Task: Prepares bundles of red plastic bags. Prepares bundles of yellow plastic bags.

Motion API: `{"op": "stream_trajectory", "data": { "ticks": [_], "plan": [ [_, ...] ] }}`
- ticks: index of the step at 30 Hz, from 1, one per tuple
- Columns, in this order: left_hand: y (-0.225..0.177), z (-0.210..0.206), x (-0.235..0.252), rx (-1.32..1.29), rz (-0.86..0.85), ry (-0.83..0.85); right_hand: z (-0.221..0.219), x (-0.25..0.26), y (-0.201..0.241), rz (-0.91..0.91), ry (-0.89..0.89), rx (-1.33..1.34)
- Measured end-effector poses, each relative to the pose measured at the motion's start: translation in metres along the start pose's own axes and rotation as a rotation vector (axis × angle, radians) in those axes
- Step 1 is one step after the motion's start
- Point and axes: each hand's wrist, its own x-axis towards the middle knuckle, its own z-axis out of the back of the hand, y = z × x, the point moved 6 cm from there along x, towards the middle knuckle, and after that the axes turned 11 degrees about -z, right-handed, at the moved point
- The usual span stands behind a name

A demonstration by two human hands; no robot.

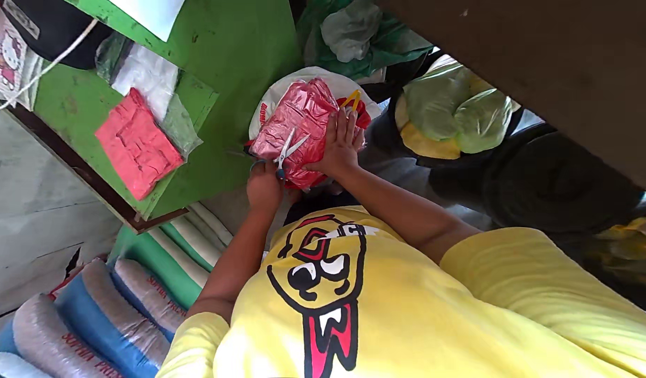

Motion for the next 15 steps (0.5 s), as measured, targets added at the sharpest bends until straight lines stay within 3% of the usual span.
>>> {"op": "stream_trajectory", "data": {
  "ticks": [15],
  "plan": [
    [-0.019, 0.01, 0.035, 0.08, -0.066, 0.025, 0.002, -0.001, 0.0, 0.004, -0.011, 0.018]
  ]
}}
